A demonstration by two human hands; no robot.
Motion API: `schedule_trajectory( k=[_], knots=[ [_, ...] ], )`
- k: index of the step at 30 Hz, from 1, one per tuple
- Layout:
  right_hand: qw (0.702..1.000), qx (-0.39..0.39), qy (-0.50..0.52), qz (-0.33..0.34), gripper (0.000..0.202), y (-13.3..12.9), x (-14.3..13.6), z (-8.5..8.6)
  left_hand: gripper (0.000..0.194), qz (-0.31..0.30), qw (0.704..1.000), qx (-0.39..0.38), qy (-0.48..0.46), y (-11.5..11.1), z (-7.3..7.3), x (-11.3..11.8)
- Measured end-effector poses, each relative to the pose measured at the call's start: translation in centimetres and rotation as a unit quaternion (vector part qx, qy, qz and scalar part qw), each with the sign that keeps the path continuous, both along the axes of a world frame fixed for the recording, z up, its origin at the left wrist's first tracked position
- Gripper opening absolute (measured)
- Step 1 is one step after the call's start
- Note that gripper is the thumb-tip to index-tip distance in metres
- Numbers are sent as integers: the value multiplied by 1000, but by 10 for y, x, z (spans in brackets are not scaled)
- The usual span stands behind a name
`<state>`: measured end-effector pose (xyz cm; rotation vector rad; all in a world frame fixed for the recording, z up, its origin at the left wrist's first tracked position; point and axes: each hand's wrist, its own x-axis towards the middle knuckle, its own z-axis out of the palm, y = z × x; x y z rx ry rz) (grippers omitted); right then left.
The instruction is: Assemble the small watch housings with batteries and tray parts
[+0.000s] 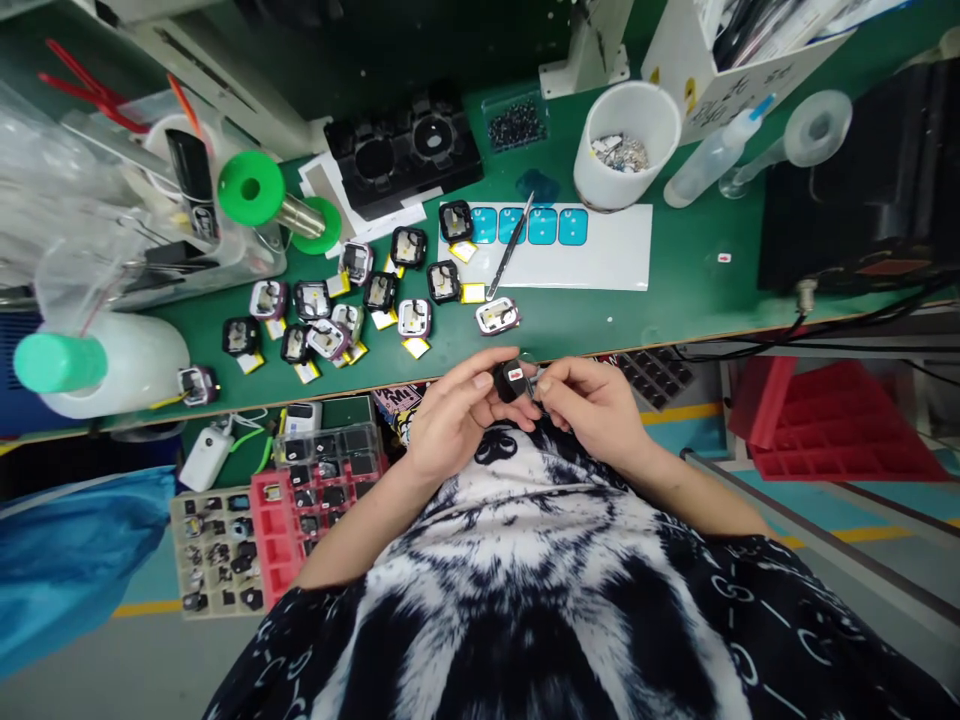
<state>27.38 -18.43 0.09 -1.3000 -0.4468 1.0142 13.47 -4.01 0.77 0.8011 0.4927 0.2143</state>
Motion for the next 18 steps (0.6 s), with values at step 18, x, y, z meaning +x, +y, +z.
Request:
schedule_trajectory(
  k=[18],
  knots=[
    [990,43,134,21,30,12,-5,4,31,-2,999,43,9,-4,0,-3]
  ],
)
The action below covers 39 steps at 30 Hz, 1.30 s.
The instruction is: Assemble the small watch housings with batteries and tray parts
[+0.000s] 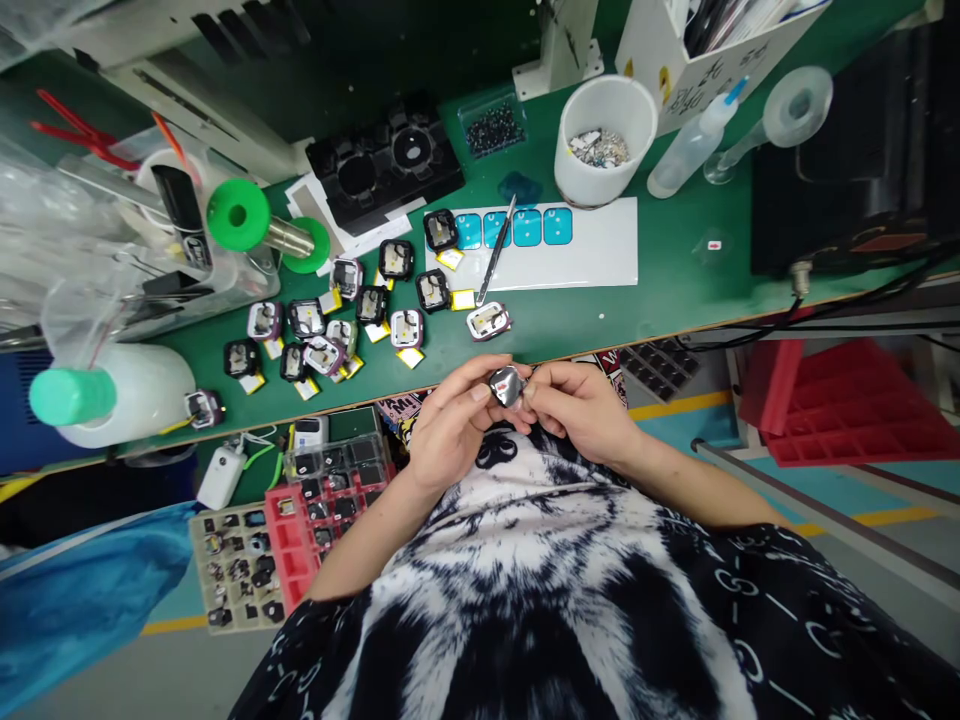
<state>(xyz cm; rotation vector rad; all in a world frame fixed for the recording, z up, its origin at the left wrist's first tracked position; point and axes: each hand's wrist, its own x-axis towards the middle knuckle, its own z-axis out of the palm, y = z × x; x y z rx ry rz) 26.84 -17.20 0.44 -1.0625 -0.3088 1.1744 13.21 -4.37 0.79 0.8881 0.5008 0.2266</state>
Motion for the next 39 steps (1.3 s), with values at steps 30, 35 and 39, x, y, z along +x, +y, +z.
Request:
schedule_trajectory(
  k=[30,35,39],
  knots=[
    [1000,18,4,-12,34,4,-2,-4,33,-15,1000,-3,-6,0,-2,-1],
    [1000,21,13,-13,30,2,-3,-8,31,-9,1000,-18,-9,-1,-3,0],
    [1000,-17,18,-18,31,1,-6,-8,31,-3,999,-37,10,-3,-3,0]
  ],
)
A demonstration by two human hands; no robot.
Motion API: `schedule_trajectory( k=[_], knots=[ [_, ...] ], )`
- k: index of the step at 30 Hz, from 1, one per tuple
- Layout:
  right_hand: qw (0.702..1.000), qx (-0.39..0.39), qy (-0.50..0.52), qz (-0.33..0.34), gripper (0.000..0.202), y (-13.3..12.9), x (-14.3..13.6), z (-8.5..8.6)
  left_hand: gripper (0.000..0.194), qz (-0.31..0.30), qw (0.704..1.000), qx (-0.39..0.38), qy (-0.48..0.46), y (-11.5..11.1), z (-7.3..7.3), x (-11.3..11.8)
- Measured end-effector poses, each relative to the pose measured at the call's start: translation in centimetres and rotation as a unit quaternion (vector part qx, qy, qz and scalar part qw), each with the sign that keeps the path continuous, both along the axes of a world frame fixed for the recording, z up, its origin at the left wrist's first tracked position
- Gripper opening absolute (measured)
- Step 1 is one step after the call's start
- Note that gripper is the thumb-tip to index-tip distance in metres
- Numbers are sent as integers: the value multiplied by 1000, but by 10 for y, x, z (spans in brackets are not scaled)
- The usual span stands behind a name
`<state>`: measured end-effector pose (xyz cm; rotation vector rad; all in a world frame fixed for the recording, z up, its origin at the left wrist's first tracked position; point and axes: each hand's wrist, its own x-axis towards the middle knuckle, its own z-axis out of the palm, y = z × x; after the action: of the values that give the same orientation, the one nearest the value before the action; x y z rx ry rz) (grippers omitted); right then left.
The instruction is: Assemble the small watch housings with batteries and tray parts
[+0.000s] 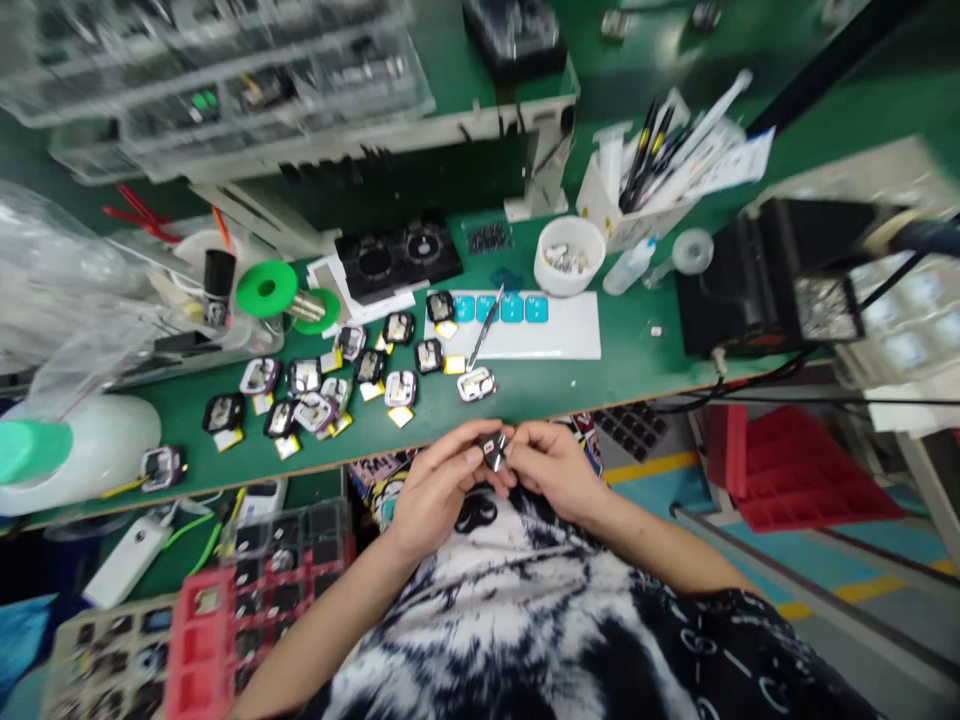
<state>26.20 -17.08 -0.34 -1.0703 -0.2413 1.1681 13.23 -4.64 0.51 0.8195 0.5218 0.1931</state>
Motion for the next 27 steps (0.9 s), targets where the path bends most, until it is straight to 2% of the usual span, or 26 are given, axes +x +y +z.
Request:
schedule_trajectory(
  k=[7,13,16,21,23,24,27],
  knots=[
    [999,-50,-11,-10,32,0,-1,-7,31,-2,1000,-16,12,0,-4,4],
    [998,-61,2,2,45,-1,-2,-7,36,-11,1000,-19,14,-1,-5,6],
    [997,-73,-11,6,49,0,0,-10,37,-18,1000,7,3,0,-10,5],
    [993,-106,-51,22,54,-6,1,-15,36,-19,995,95,-14,-6,-17,8],
    [987,-129,-94,27,54,-14,5,-21,35,5,986,165,-14,-10,-16,11],
    [982,-143,-117,24,54,-18,8,-25,35,18,976,218,-13,-10,-15,13],
    [965,-163,-199,47,51,-19,21,-41,37,33,916,400,-29,-2,-15,17]
  ],
)
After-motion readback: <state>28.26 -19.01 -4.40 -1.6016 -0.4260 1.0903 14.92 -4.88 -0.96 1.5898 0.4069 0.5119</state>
